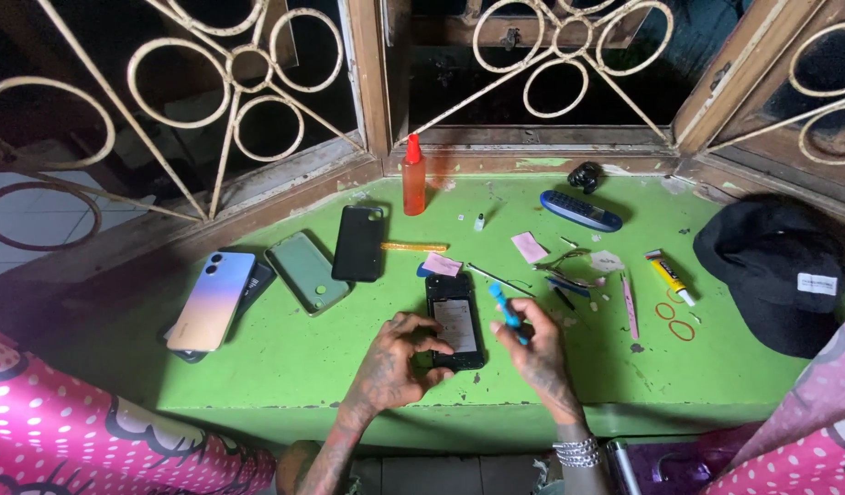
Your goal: Repairing a smartphone by cleaning the frame with a brush and pick, and removing internal screws.
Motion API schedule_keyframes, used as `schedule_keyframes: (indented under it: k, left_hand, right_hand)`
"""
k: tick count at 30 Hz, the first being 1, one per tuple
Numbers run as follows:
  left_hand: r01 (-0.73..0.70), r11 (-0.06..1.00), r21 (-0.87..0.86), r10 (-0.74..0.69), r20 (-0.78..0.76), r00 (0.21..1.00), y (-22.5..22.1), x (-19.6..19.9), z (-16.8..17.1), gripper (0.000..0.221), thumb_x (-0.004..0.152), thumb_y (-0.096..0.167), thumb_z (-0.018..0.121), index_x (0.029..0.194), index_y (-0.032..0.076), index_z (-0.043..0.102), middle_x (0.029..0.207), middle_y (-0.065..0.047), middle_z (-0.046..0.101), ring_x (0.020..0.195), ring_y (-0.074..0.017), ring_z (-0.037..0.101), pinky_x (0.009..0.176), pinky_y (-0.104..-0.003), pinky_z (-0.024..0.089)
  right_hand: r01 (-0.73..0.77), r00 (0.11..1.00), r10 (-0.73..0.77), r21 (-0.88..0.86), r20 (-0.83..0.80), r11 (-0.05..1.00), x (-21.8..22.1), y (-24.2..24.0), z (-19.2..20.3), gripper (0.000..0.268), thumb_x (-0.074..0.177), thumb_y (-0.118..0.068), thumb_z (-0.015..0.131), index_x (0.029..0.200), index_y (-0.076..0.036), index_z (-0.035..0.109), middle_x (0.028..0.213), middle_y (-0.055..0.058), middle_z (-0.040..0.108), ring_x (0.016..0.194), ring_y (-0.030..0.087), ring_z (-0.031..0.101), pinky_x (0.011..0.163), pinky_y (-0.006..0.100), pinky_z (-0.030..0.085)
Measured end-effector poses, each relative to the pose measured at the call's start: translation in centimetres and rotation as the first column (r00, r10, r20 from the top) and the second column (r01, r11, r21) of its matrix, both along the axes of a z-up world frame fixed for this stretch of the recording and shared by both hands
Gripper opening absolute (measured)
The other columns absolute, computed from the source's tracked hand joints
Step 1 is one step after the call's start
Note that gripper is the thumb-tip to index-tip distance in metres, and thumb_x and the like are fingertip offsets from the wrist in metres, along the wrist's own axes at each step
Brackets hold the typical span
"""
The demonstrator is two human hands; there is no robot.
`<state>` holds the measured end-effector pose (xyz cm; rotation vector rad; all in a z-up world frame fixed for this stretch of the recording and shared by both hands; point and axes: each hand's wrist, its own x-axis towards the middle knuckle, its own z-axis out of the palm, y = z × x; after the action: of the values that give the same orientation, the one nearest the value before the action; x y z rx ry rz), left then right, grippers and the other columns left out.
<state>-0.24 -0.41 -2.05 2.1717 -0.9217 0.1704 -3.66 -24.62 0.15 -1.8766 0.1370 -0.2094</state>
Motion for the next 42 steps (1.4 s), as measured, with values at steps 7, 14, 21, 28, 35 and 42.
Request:
schedule_keyframes:
  k: [7, 14, 21, 28, 35, 42]
  left_hand:
    - [0.022, 1.000, -0.007, -0.022, 0.013, 1.000, 0.0, 0.2, -0.3, 0.033, 0.075, 0.035, 0.084, 0.105, 0.022, 0.079, 0.121, -0.005, 0.066, 0.115, -0.0243, 0.057, 0.099, -0.047, 0.043]
    - [0.005, 0.998, -0.066, -0.003, 0.022, 1.000, 0.0, 0.1, -0.3, 0.033, 0.084, 0.043, 0.076, 0.106, 0.020, 0.079, 0.119, -0.006, 0.068, 0.112, -0.0252, 0.059, 0.097, -0.046, 0.046]
    - [-0.006, 0.997, -0.080, 0.005, -0.008, 1.000, -0.3, 0.1, -0.3, 0.030, 0.083, 0.039, 0.077, 0.105, 0.019, 0.078, 0.118, -0.006, 0.071, 0.113, -0.0235, 0.061, 0.096, -0.047, 0.047]
    - [-0.014, 0.997, -0.074, 0.014, -0.004, 1.000, -0.1, 0.1, -0.4, 0.030, 0.083, 0.039, 0.078, 0.106, 0.020, 0.077, 0.118, -0.006, 0.072, 0.113, -0.0236, 0.061, 0.096, -0.047, 0.048]
    - [-0.011, 0.998, -0.061, 0.010, -0.024, 1.000, 0.0, 0.1, -0.3, 0.031, 0.084, 0.040, 0.077, 0.107, 0.020, 0.077, 0.121, -0.006, 0.071, 0.115, -0.0245, 0.060, 0.098, -0.049, 0.046]
    - [-0.002, 0.997, -0.079, 0.002, 0.001, 1.000, 0.0, 0.2, -0.4, 0.033, 0.085, 0.043, 0.075, 0.106, 0.018, 0.078, 0.120, -0.007, 0.071, 0.114, -0.0244, 0.061, 0.098, -0.048, 0.046]
  right_hand:
    - [-0.104, 0.989, 0.085, -0.164, -0.121, 0.981, -0.1, -2.3, -4.4, 0.045, 0.095, -0.027, 0.064, 0.136, -0.010, 0.063, 0.095, 0.005, 0.063, 0.065, 0.012, 0.061, 0.053, 0.026, 0.061]
    - [0.157, 0.987, -0.095, -0.605, 0.133, 0.780, -2.1, -5.1, -8.2, 0.044, 0.088, -0.020, 0.072, 0.132, -0.023, 0.067, 0.110, 0.004, 0.068, 0.098, 0.021, 0.063, 0.074, 0.037, 0.061]
    - [0.352, 0.933, -0.219, -0.594, 0.287, 0.723, -1.7, -9.5, -8.5, 0.031, 0.089, -0.018, 0.079, 0.119, -0.017, 0.071, 0.098, 0.006, 0.073, 0.088, 0.021, 0.069, 0.068, 0.033, 0.060]
    - [0.306, 0.938, -0.134, -0.582, 0.320, 0.753, 0.9, -8.7, -8.5, 0.034, 0.086, -0.015, 0.075, 0.120, -0.019, 0.071, 0.100, 0.009, 0.077, 0.124, 0.036, 0.061, 0.100, 0.059, 0.052]
    - [0.310, 0.934, -0.109, -0.618, 0.341, 0.722, 2.5, -6.6, -8.5, 0.033, 0.085, -0.017, 0.079, 0.117, -0.016, 0.073, 0.098, 0.005, 0.070, 0.096, 0.024, 0.055, 0.076, 0.036, 0.047]
    - [0.368, 0.900, -0.077, -0.653, 0.429, 0.662, 2.7, -6.6, -8.6, 0.033, 0.083, -0.019, 0.080, 0.115, -0.015, 0.072, 0.100, 0.005, 0.071, 0.102, 0.026, 0.061, 0.107, 0.048, 0.041]
